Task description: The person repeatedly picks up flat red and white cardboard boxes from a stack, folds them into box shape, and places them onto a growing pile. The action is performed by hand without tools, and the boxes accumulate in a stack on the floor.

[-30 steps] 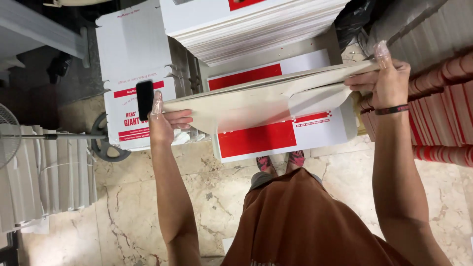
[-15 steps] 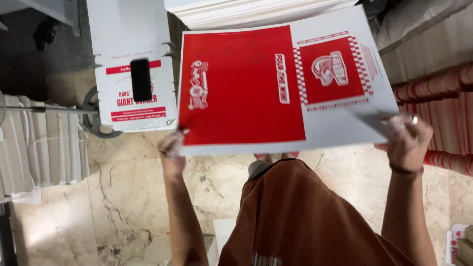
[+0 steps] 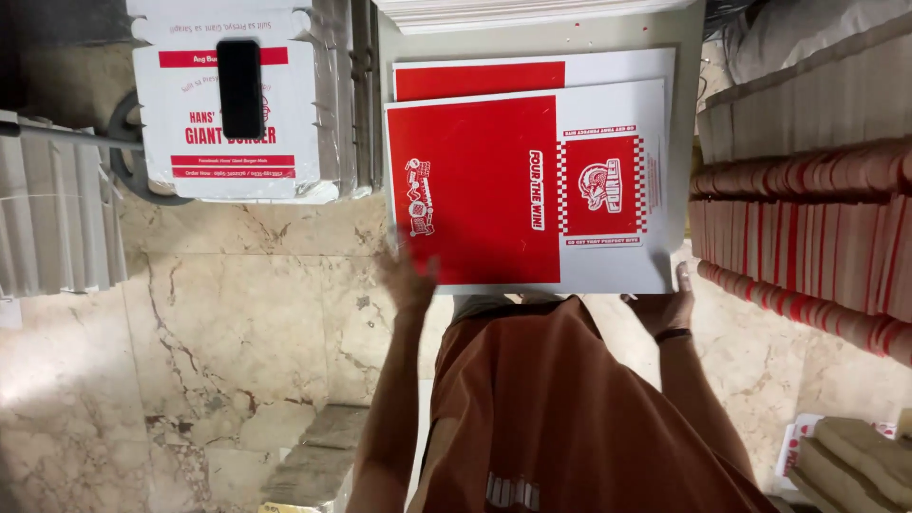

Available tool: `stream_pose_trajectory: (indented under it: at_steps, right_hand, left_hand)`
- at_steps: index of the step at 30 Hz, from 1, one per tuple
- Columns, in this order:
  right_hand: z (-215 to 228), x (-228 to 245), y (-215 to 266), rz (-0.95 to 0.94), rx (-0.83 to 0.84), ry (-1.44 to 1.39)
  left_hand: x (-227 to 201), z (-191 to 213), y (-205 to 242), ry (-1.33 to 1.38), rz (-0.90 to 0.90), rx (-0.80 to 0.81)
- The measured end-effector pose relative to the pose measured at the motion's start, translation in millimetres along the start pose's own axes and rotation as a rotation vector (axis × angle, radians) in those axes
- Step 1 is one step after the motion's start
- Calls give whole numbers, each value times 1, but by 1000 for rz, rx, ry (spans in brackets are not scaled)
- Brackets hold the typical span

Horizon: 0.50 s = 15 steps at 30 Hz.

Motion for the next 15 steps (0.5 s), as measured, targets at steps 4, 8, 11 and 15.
stream_pose_trajectory:
  at_steps: [4,8,11,15]
  right_hand:
    - [3,-13,-18,27,-8,-84]
    - [3,-4,-11,80,17,34]
    - [-21,25,23,246,-105,397]
    - [-70,47,53,497,19,902]
  left_hand:
    - [-212,-38,5,90,-649,-145]
    - [-313,-140,4,-141,-648,417]
    - [-327,-134,7,-292,-482,465]
    - [-322,-112,3,-400,-390,592]
Point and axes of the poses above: each hand's wrist, its own y-axis away from the middle knuckle, its own z-axis out of the back of the hand, x = y × z, the point moved 10 cm from there along -y, towards the middle knuckle, and after that the axes turned 2 degrees about z, right-handed, at the moved point
